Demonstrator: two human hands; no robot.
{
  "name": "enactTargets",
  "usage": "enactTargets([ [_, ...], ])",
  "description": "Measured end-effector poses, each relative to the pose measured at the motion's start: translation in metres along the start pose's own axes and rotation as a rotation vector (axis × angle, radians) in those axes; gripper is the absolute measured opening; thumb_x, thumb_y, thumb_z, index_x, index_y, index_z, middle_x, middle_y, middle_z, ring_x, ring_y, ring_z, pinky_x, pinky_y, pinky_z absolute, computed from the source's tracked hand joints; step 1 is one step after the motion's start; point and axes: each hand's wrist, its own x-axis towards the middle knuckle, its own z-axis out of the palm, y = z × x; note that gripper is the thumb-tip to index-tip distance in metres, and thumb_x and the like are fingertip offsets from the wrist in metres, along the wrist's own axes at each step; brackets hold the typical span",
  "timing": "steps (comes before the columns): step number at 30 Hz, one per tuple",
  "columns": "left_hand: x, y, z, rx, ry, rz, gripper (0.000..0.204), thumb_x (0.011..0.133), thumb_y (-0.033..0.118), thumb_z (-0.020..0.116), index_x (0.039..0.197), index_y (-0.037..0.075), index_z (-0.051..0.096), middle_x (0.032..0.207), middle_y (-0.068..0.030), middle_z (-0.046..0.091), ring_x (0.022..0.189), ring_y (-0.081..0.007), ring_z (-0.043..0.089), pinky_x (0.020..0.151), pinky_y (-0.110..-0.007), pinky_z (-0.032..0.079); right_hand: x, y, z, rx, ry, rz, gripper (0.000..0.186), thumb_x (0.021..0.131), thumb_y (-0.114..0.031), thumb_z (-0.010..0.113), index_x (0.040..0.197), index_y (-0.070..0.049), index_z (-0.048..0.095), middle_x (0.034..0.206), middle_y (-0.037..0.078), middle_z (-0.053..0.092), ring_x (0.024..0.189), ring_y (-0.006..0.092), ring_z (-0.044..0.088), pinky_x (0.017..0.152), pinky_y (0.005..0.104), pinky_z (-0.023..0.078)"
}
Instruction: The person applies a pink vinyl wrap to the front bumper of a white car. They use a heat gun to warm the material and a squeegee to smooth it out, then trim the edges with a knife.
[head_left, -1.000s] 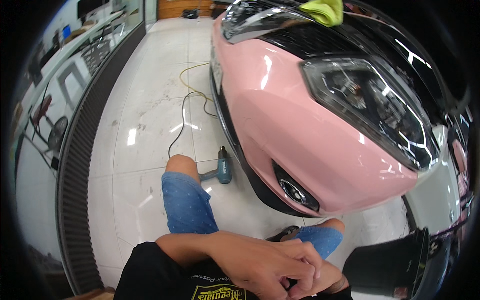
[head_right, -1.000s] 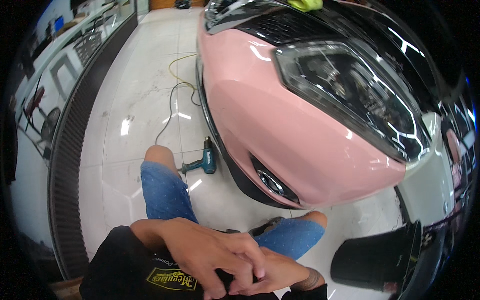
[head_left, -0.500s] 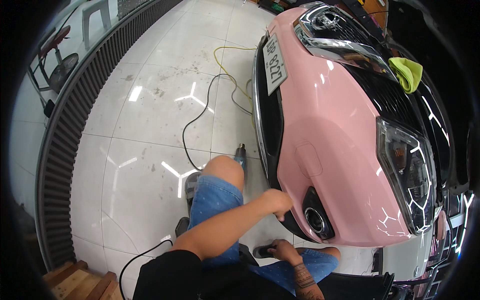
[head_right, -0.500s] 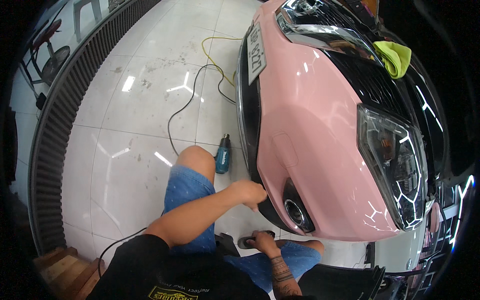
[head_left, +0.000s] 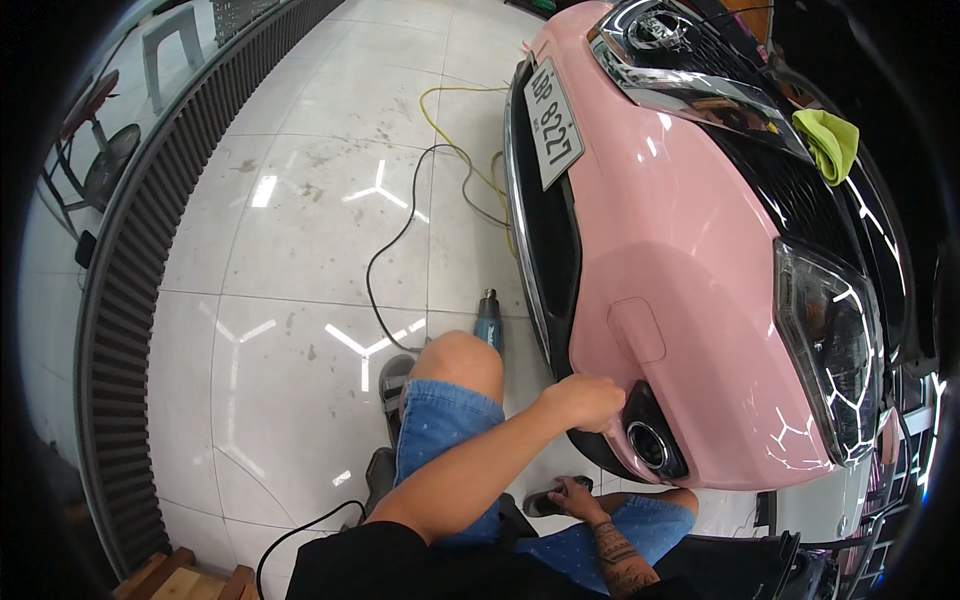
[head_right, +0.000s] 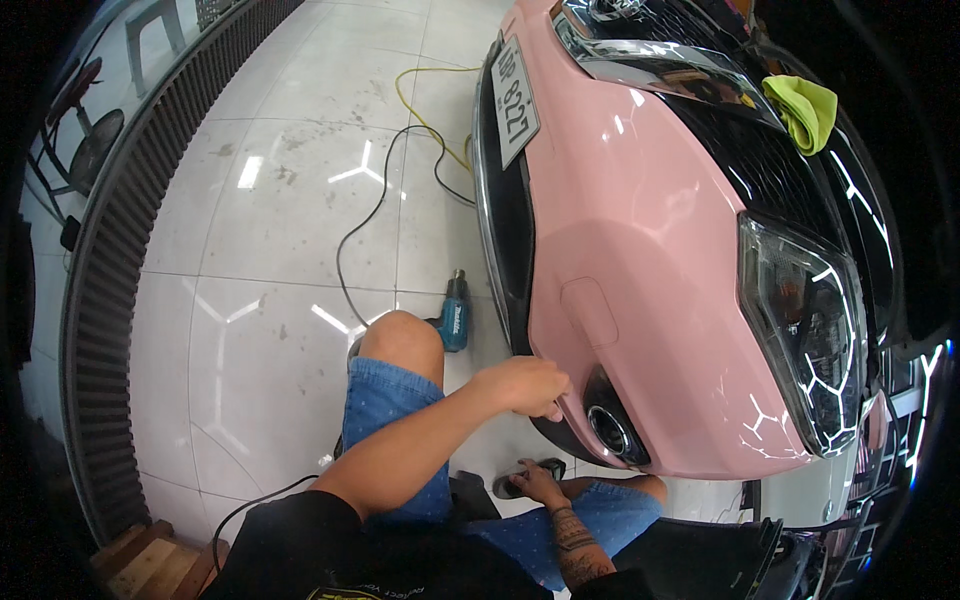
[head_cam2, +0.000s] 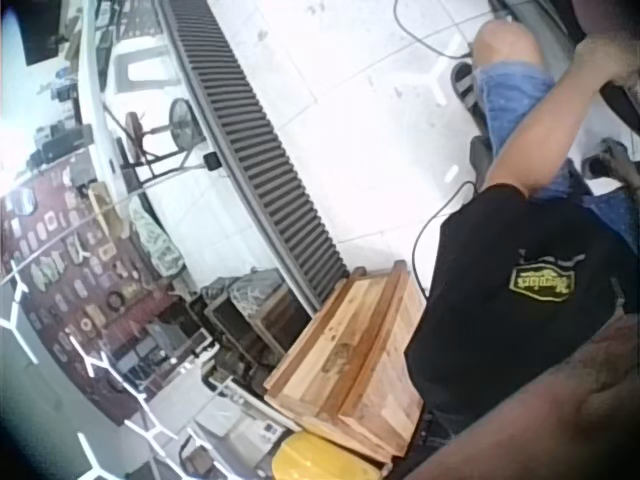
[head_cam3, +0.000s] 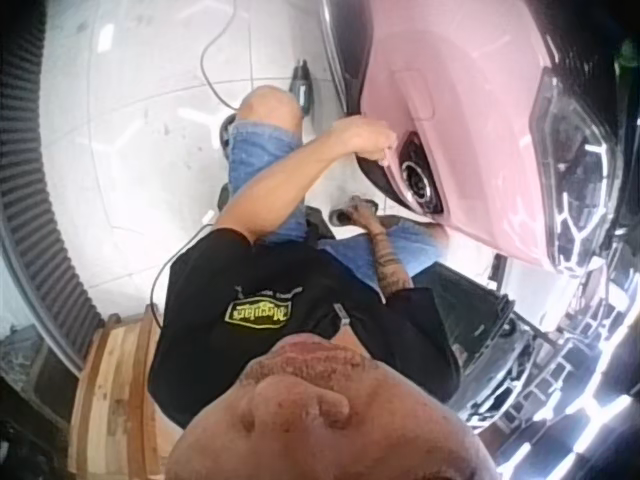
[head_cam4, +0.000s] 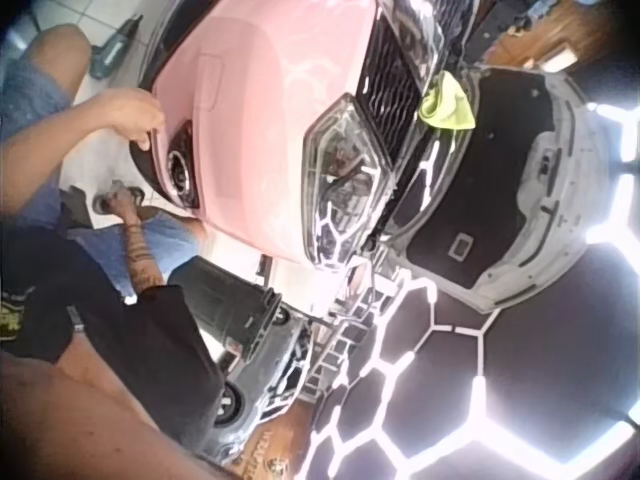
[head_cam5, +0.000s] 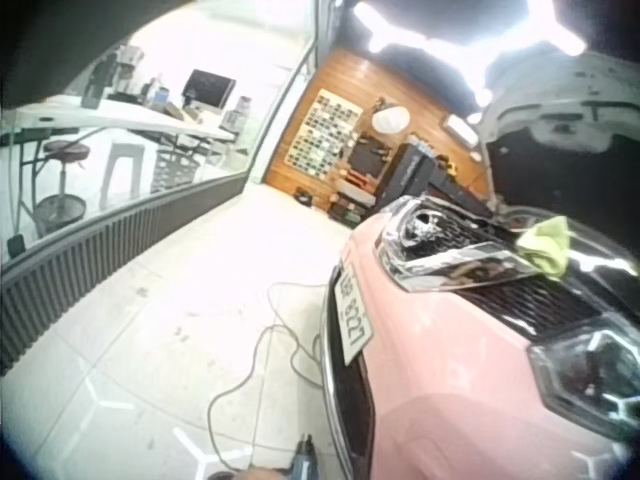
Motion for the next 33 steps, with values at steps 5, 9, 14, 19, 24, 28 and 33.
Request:
enactTargets([
  [5, 0.008, -0.003, 0.013, 0.001, 0.239, 0.195, 0.043, 0.083, 0.043, 0.059, 0.089, 0.002, 0.068, 0.081, -0.0190, 0.066, 0.085, -0.0361, 0.063, 0.075, -0.044, 0.050, -0.008, -0.062, -0.036, -0.001, 0.260, -0.288, 0.067, 0.082, -0.021, 0.067, 0.137, -0.002, 0.035, 0.076, 0.014, 0.061, 0.067, 0.0240, 0.059, 0.067, 0.0337, 0.048],
  [9, -0.002, 0.017, 0.000, 0.110, 0.280, 0.130, 0.047, 0.088, 0.047, 0.052, 0.099, 0.004, 0.067, 0.080, -0.0192, 0.065, 0.082, -0.0362, 0.063, 0.074, -0.042, 0.049, -0.040, -0.144, -0.082, 0.321, 0.441, -0.531, 0.074, 0.082, -0.012, 0.065, 0.143, -0.003, 0.025, 0.073, 0.009, 0.057, 0.064, 0.0167, 0.055, 0.064, 0.0283, 0.047],
  [14, -0.022, 0.040, -0.017, -0.002, 0.211, 0.031, 0.049, 0.087, 0.050, 0.050, 0.090, 0.004, 0.068, 0.070, -0.0173, 0.063, 0.068, -0.0328, 0.063, 0.068, -0.041, 0.050, -0.062, -0.152, -0.097, 0.435, 0.445, -0.522, 0.075, 0.082, -0.010, 0.063, 0.144, -0.001, 0.021, 0.073, 0.009, 0.058, 0.064, 0.0158, 0.056, 0.065, 0.0272, 0.047],
  [19, -0.012, -0.028, -0.004, 0.031, 0.003, -0.291, 0.048, 0.088, 0.045, 0.053, 0.112, 0.005, 0.062, 0.073, -0.0168, 0.064, 0.054, -0.0273, 0.061, 0.063, -0.039, 0.050, -0.042, -0.139, -0.110, 0.459, 0.446, -0.555, 0.078, 0.081, -0.008, 0.063, 0.145, -0.001, 0.018, 0.072, 0.009, 0.058, 0.064, 0.0150, 0.055, 0.065, 0.0271, 0.048],
  [24, -0.025, -0.045, -0.038, -0.135, -0.147, -0.499, 0.053, 0.085, 0.048, 0.056, 0.112, 0.003, 0.062, 0.076, -0.0140, 0.066, 0.051, -0.0219, 0.060, 0.060, -0.036, 0.050, -0.012, -0.155, -0.164, 0.427, 0.413, -0.485, 0.065, 0.079, -0.007, 0.066, 0.138, -0.003, 0.038, 0.070, 0.007, 0.057, 0.062, 0.0139, 0.054, 0.063, 0.0271, 0.047],
  [28, -0.035, -0.102, -0.065, -0.257, -0.149, -0.607, 0.049, 0.086, 0.044, 0.057, 0.110, 0.001, 0.062, 0.077, -0.0085, 0.067, 0.049, -0.0194, 0.060, 0.052, -0.032, 0.050, 0.031, -0.234, -0.196, 0.251, 0.287, -0.564, 0.038, 0.080, -0.011, 0.067, 0.116, 0.000, 0.059, 0.068, 0.007, 0.056, 0.061, 0.0140, 0.055, 0.060, 0.0276, 0.047],
  [33, -0.076, -0.110, -0.088, -0.625, 0.337, -0.428, 0.032, 0.090, 0.028, 0.056, 0.105, 0.000, 0.063, 0.080, -0.0068, 0.068, 0.052, -0.0135, 0.059, 0.048, -0.026, 0.047, 0.078, -0.340, -0.241, 0.602, -0.116, -0.361, 0.025, 0.090, -0.015, 0.056, 0.108, 0.001, 0.061, 0.072, 0.005, 0.060, 0.062, 0.0099, 0.056, 0.059, 0.0265, 0.047],
])
